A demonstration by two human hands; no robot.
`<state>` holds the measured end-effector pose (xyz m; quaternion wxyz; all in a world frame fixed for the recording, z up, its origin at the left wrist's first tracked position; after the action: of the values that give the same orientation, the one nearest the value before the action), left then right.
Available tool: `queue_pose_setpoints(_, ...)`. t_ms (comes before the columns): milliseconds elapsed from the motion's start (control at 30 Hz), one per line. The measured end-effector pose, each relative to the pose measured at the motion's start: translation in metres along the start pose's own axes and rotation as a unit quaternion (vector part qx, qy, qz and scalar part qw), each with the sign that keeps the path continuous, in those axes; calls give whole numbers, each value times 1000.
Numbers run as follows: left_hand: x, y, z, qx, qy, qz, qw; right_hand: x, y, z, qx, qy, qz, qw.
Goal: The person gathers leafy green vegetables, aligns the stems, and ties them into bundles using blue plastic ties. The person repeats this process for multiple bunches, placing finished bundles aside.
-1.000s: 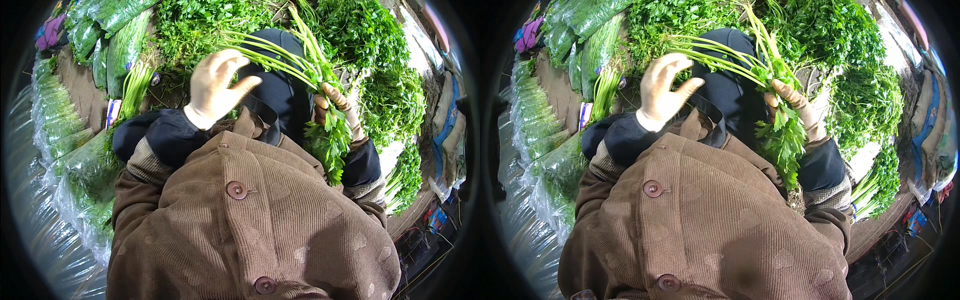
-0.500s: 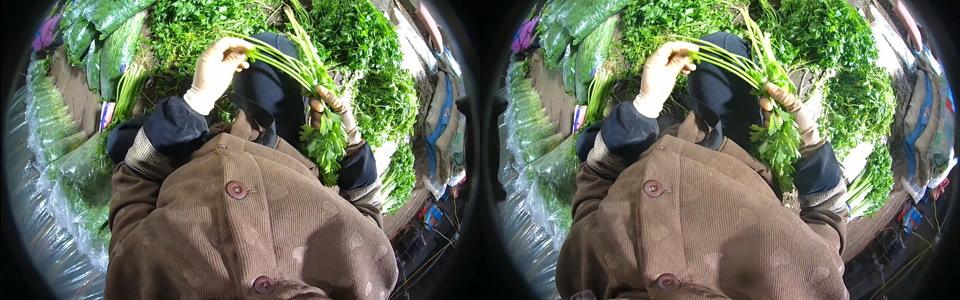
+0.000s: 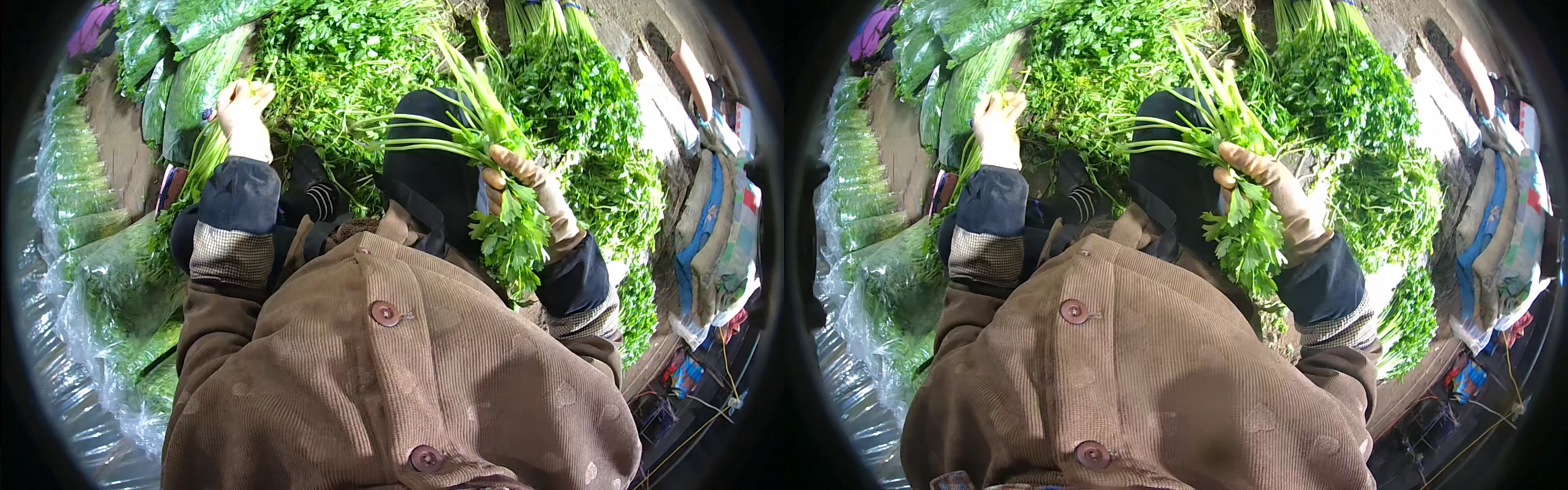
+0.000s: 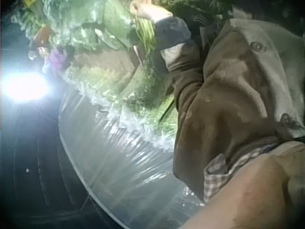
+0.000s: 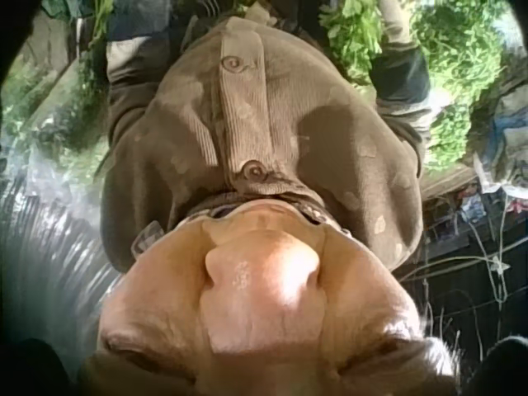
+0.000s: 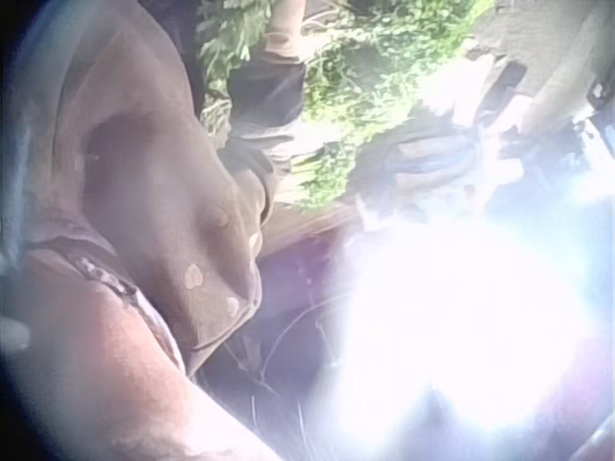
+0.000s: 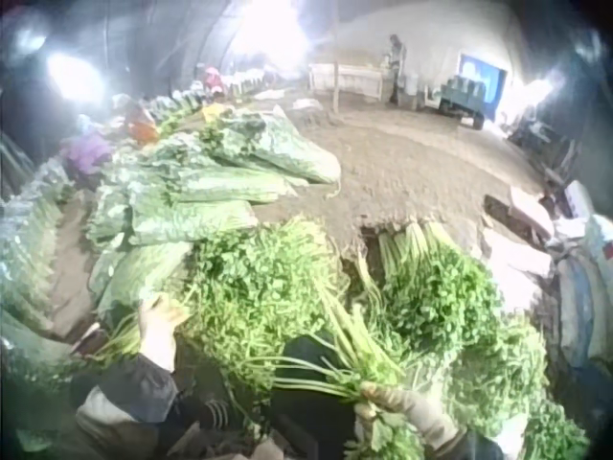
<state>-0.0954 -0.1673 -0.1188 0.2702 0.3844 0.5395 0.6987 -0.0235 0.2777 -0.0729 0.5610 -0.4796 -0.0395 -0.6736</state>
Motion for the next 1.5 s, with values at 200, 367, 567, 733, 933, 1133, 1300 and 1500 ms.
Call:
queue_pose_setpoints(200,85,8,146,-141,-373,-147,905,53,-36,-29,16,38,142,989)
queue_pose_setpoints(367,163,21,192,-238,-541,94,801,119,-45,-47,-12,-58,260,964)
queue_pose_setpoints(567,149,60,124,-116,-337,332,873,145,-5,-49,3,-201,449,871)
queue_pose_setpoints(733,125,95,115,-35,-331,287,898,135,20,-43,91,-225,434,867)
queue_pose_setpoints(933,149,116,147,-42,-356,329,874,183,-22,-34,-138,-278,317,896)
queue_pose_setpoints(1133,149,136,136,-5,-362,293,885,170,31,-44,98,-216,358,903)
queue_pose_setpoints(1300,140,142,105,44,-397,250,882,160,11,-35,47,-219,346,911)
queue_pose_setpoints(1500,59,178,34,168,-109,93,975,133,-10,-35,32,-127,378,916)
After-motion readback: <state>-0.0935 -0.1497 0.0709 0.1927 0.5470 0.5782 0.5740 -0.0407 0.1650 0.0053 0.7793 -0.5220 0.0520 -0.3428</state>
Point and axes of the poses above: each hand's wrist, its own z-axis away from the middle knuckle, its own x-axis out of the palm, y = z × x, the point moved 8 cm from there along -z, towards the middle knuckle, and after that the axes turned 8 degrees about -y, right-handed, at the moved point
